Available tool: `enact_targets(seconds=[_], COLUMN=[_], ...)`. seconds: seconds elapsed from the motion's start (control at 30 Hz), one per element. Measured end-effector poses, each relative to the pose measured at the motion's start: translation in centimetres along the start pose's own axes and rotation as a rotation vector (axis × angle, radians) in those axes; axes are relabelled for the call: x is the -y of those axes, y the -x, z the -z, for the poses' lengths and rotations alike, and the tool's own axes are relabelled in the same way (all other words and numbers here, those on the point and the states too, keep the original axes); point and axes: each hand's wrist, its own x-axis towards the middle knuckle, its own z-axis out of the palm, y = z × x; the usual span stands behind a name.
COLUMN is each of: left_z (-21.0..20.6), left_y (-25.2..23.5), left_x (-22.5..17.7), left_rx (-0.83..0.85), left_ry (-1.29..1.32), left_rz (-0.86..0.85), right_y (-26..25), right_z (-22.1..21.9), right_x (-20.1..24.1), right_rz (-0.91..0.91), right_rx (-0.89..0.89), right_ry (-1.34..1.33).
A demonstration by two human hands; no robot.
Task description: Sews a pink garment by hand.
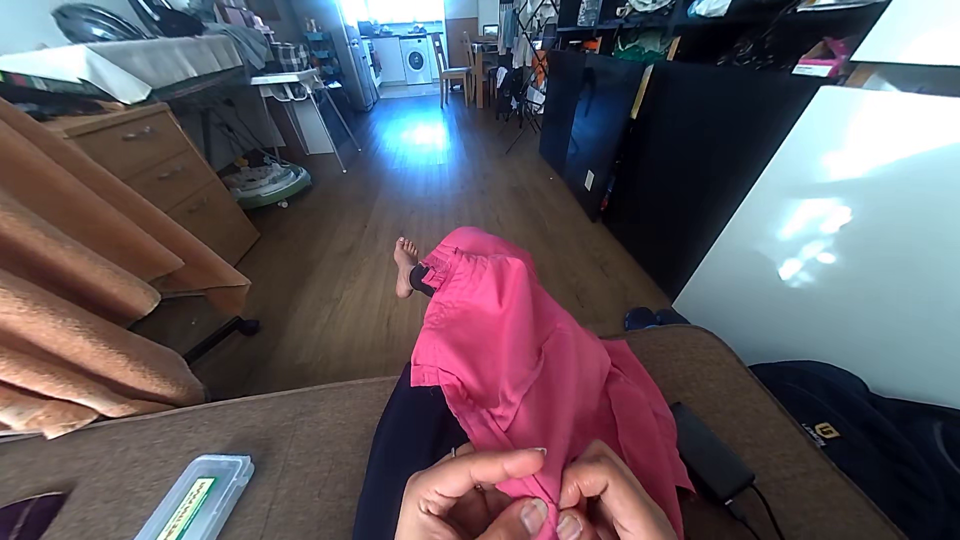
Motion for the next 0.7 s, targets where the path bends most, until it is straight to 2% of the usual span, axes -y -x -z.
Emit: enact_targets(seconds=[0.2,0.7], left_z=[-0.03,0.30], left_y=[-0.01,-0.05], left_x=[0.00,-0.17], left_rx=[-0.034,0.021], left_ry=[-0.033,-0.157], left_rz=[-0.021,-0.077], right_y=[0.17,-0.01], right_z=[-0.10,0.11], right_x=[0.19,-0.27], right_rz=[-0.059,-0.012], right_rx=[0.027,-0.001], right_ry=[-0.061,-0.065])
